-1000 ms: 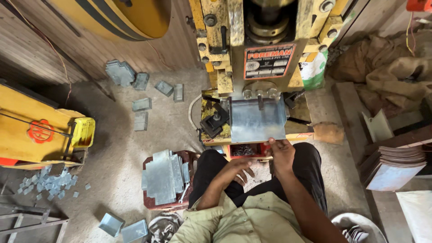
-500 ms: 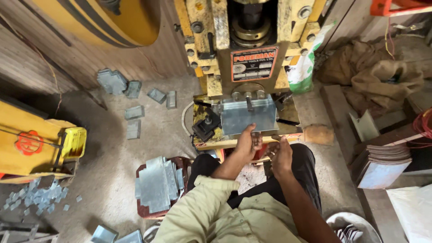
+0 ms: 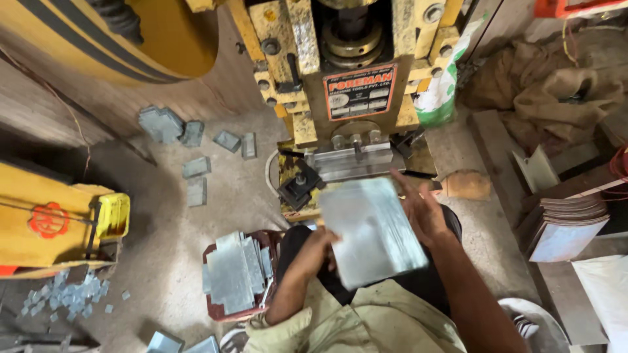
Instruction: The person sits on the floor in a workshop and repeatedly places rectangular metal sheets into a yellow hydraulic press machine. They align the sheets, operate the press to flatten or shape them, and then remove the processed pieces, stacking them on a nearby red tray.
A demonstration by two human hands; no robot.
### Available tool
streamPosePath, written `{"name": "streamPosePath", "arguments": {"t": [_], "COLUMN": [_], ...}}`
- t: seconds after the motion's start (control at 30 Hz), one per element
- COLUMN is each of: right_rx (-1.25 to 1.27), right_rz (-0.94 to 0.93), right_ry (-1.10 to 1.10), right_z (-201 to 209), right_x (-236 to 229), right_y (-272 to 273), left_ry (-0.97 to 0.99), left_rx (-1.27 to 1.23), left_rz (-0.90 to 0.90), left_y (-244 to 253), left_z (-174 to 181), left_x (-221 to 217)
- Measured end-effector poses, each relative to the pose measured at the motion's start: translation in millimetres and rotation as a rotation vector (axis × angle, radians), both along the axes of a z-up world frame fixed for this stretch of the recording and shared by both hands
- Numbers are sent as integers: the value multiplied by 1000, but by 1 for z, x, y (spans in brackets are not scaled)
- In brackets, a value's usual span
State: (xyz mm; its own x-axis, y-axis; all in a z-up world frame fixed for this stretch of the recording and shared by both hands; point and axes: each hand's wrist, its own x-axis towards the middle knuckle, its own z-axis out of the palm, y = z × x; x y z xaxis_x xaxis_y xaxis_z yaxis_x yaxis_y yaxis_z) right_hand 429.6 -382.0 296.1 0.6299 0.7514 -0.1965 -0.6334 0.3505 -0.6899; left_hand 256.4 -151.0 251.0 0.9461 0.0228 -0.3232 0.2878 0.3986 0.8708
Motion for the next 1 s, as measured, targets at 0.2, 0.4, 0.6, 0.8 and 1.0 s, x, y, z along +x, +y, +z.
{"name": "streamPosePath", "arguments": {"t": [0.2, 0.4, 0.6, 0.8, 1.0], "right_rx": [-141, -232, -315, -322, -433], "right_rz": [-425, -446, -379, -352, -454], "right_ry": [-107, -243, -304, -372, -416], "right_z": [-25, -32, -25, -41, -66], "right_x": [-12, -34, -13, 15, 20], "right_y": [27, 30, 48, 51, 46], "left_ry": [-95, -233, -200, -179, -172], "left_rx": [-526, 349, 736, 499, 494], "left_rz": [325, 296, 529, 492, 553], "left_y": [7, -26, -1, 16, 12], "left_z": [31, 2, -25, -28, -14], "left_x": [12, 26, 56, 71, 71]}}
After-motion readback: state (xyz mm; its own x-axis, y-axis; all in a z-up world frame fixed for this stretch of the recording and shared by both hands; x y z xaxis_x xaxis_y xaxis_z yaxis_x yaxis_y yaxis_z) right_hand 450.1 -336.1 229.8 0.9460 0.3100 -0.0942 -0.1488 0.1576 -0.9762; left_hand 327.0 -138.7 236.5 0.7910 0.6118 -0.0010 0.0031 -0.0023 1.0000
